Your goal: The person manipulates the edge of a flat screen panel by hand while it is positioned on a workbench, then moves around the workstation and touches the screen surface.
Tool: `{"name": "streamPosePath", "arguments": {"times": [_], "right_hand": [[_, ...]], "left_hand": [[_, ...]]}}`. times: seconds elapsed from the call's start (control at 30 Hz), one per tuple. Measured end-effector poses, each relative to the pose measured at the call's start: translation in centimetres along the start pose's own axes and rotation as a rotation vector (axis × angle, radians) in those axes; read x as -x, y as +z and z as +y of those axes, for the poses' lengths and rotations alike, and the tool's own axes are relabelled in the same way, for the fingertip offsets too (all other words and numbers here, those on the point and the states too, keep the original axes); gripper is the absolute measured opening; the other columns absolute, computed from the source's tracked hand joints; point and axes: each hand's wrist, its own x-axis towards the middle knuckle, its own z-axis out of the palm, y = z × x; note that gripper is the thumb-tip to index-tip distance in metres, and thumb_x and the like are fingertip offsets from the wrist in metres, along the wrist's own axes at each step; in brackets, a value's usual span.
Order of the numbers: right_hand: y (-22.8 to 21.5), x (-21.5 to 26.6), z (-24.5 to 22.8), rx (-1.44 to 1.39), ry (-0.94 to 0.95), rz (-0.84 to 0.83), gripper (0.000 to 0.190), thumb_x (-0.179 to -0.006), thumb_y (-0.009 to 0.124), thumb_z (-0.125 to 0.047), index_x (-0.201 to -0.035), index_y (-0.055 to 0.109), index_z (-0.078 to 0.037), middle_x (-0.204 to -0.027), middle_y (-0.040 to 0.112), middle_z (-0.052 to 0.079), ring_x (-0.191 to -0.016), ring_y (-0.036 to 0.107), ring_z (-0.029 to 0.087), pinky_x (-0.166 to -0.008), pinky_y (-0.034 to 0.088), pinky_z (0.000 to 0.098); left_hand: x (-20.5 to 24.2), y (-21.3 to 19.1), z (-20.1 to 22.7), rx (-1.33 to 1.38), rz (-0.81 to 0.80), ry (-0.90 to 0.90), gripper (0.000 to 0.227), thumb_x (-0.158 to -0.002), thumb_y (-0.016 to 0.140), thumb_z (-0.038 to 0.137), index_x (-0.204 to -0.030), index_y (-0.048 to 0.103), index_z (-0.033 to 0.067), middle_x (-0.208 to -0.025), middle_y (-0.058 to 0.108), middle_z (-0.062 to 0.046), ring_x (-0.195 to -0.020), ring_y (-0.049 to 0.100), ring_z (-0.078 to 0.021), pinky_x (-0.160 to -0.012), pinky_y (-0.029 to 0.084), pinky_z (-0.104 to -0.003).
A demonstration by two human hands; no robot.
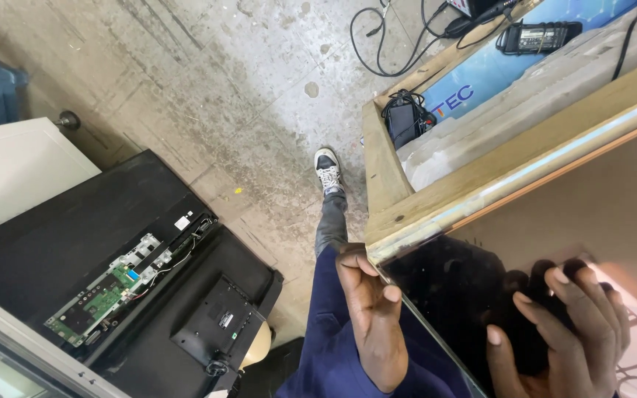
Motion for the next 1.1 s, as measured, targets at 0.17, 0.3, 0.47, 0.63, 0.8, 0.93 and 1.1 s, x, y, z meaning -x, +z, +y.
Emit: {"name": "streamPosePath", "arguments": {"times": [0.17,0.3,0.47,0.63,0.8,0.93,1.1], "right_hand": [[0.0,0.1,-0.1,-0.002,0.009,0.009,0.027,-0.089,0.067,-0.023,-0.103,0.068,0.001,-0.128,0.062,0.028,-0.132,0.056,0.05,-0.123,0.035,0.057],[-0.2,0.0,-0.3,0.011,0.025,-0.01,0.026,-0.089,0.069,-0.02,-0.104,0.068,0.001,-0.129,0.062,0.028,-0.134,0.055,0.05,-0.124,0.035,0.0573],[0.0,0.4,0.1,0.001,0.023,0.006,0.03,-0.088,0.068,-0.024,-0.105,0.068,0.001,-0.128,0.062,0.028,-0.133,0.056,0.052,-0.125,0.036,0.0583],[0.0,0.0,-0.1,0.002,-0.014,0.016,0.029,-0.09,0.067,-0.022,-0.105,0.067,0.002,-0.13,0.061,0.029,-0.132,0.056,0.053,-0.122,0.038,0.0601],[0.1,-0.2,-0.1,-0.006,-0.029,0.026,0.028,-0.089,0.068,-0.018,-0.105,0.068,0.004,-0.129,0.06,0.029,-0.13,0.057,0.053,-0.122,0.036,0.0606],[0.0,-0.7,-0.6,-0.026,-0.036,0.032,0.027,-0.09,0.066,-0.019,-0.105,0.067,0.004,-0.13,0.06,0.027,-0.133,0.055,0.049,-0.123,0.035,0.0591],[-0.3,-1.0,-1.1,-0.046,-0.008,0.01,0.025,-0.092,0.063,-0.019,-0.105,0.066,0.003,-0.13,0.06,0.027,-0.134,0.054,0.048,-0.123,0.032,0.0564]], "left_hand": [[0.3,0.3,0.6,-0.026,0.001,-0.073,0.032,-0.092,0.058,0.042,-0.095,0.04,0.0152,-0.092,0.036,-0.001,-0.085,0.038,-0.0157,-0.083,0.036,-0.034],[0.4,0.1,0.0,-0.038,0.028,-0.067,0.029,-0.095,0.057,0.038,-0.096,0.041,0.0146,-0.092,0.038,-0.002,-0.085,0.039,-0.0164,-0.082,0.037,-0.036],[0.4,0.0,-0.6,-0.014,0.002,0.017,0.027,-0.092,0.061,0.031,-0.097,0.041,0.014,-0.092,0.035,-0.001,-0.074,0.035,-0.0109,-0.07,0.033,-0.028],[0.1,-0.4,-0.4,-0.027,-0.058,0.027,0.032,-0.092,0.062,0.038,-0.098,0.04,0.0145,-0.093,0.032,-0.001,-0.075,0.033,-0.0116,-0.07,0.032,-0.028],[-0.1,-0.6,-0.8,0.005,-0.061,0.0,0.048,-0.085,0.066,0.055,-0.096,0.04,0.0167,-0.096,0.033,-0.001,-0.087,0.035,-0.0158,-0.083,0.032,-0.032],[0.0,0.2,0.3,0.007,-0.039,0.008,0.023,-0.097,0.052,0.034,-0.096,0.039,0.0149,-0.095,0.036,-0.001,-0.089,0.038,-0.0156,-0.086,0.034,-0.033],[-0.1,-1.1,-1.0,-0.039,-0.132,0.047,0.021,-0.098,0.052,0.031,-0.1,0.038,0.0158,-0.091,0.032,0.0,-0.079,0.033,-0.0117,-0.075,0.034,-0.029]]}}
